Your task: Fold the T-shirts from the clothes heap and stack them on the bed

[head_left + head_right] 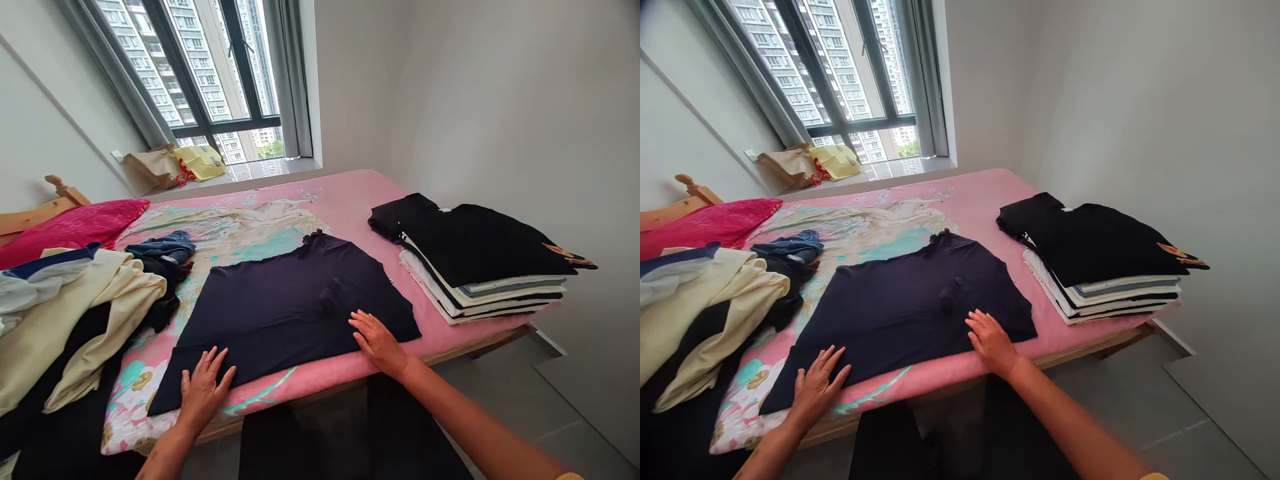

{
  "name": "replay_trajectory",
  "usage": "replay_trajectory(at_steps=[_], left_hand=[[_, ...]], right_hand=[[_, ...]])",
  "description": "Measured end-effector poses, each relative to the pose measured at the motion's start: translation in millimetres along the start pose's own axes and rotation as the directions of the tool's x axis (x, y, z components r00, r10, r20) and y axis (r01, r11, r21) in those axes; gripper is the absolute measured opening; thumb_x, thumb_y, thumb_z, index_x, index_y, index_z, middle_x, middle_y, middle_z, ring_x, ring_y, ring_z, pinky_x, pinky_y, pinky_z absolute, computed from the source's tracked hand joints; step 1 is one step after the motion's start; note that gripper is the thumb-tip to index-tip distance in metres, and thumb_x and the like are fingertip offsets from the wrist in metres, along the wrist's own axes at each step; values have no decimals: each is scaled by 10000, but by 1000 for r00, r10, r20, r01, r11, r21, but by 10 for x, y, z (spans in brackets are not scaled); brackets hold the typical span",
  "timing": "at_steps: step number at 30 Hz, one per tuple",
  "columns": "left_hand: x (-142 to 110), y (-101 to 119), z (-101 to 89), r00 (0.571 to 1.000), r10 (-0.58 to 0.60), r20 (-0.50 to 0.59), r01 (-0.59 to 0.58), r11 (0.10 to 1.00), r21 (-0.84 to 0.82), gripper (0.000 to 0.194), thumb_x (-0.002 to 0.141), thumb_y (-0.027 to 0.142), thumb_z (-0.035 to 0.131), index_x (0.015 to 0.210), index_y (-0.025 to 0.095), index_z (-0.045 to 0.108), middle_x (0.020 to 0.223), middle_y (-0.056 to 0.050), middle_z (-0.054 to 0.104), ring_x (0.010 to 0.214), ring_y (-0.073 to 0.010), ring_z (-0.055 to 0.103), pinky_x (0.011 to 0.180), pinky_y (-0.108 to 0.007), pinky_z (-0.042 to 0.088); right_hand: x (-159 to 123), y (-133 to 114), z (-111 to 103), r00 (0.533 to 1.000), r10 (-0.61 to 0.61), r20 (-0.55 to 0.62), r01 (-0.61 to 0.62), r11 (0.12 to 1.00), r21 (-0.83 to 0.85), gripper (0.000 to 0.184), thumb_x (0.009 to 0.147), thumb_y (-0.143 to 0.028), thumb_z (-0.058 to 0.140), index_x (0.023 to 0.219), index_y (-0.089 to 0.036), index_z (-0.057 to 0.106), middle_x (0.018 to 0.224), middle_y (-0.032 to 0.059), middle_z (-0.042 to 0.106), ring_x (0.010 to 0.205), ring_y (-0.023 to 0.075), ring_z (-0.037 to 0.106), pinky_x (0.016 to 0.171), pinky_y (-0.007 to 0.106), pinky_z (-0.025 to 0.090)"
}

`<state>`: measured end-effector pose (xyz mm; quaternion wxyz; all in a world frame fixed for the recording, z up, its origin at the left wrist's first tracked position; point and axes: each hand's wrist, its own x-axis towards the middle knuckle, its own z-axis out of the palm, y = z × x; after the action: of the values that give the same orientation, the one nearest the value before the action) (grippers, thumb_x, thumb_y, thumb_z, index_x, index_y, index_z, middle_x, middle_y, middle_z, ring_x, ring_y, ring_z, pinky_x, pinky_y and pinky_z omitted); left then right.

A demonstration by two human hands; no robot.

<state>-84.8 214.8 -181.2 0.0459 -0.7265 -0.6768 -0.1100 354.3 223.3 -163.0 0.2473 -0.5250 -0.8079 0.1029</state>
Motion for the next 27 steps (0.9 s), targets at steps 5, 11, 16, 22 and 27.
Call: replay_trajectory(at_steps=[5,11,16,22,27], left_hand=[[305,1135,-105,898,425,-115,-439,884,-163,319,899,277,384,1163,251,562,1296,-41,556,1262,-178,442,1083,-410,303],[447,1934,-49,849,521,91,-496,843,-207,455,869,366,453,1322,329,430,1404,-36,445,1303,-235,381,1085,-526,234],[698,2051,-20,943,327,62,-299,915,-271,330,871,412,439,1108,250,603,1166,-62,615,1116,-218,537,1048,-489,289],[1152,2395,102,992,119,51,-105,968,-227,422,809,496,497,1078,196,622,1140,-120,591,1113,-283,503,978,-494,325],[1361,2519,216,996,51,78,-20,938,-346,310,746,388,572,987,200,624,1122,-97,593,1106,-274,500,982,-486,314]], right_hand=[[-89,-73,-51,997,-82,-13,83,994,68,364,891,-213,434,1243,-197,523,1348,51,490,1313,167,348,1113,405,267],[-94,159,-103,994,105,-20,-103,993,56,285,854,-203,470,1098,-180,616,1199,81,599,1156,199,508,1008,384,384],[214,426,-371,963,221,-154,-203,972,121,234,877,-222,426,991,-199,629,1017,50,649,999,175,553,919,330,417],[971,636,-284,919,393,-15,-391,916,87,303,858,-266,469,1125,-175,579,1151,92,589,1104,213,492,953,346,372],[1426,818,-45,875,483,38,-485,871,83,322,806,-343,529,1058,-160,610,1070,137,605,1062,282,505,876,424,399]])
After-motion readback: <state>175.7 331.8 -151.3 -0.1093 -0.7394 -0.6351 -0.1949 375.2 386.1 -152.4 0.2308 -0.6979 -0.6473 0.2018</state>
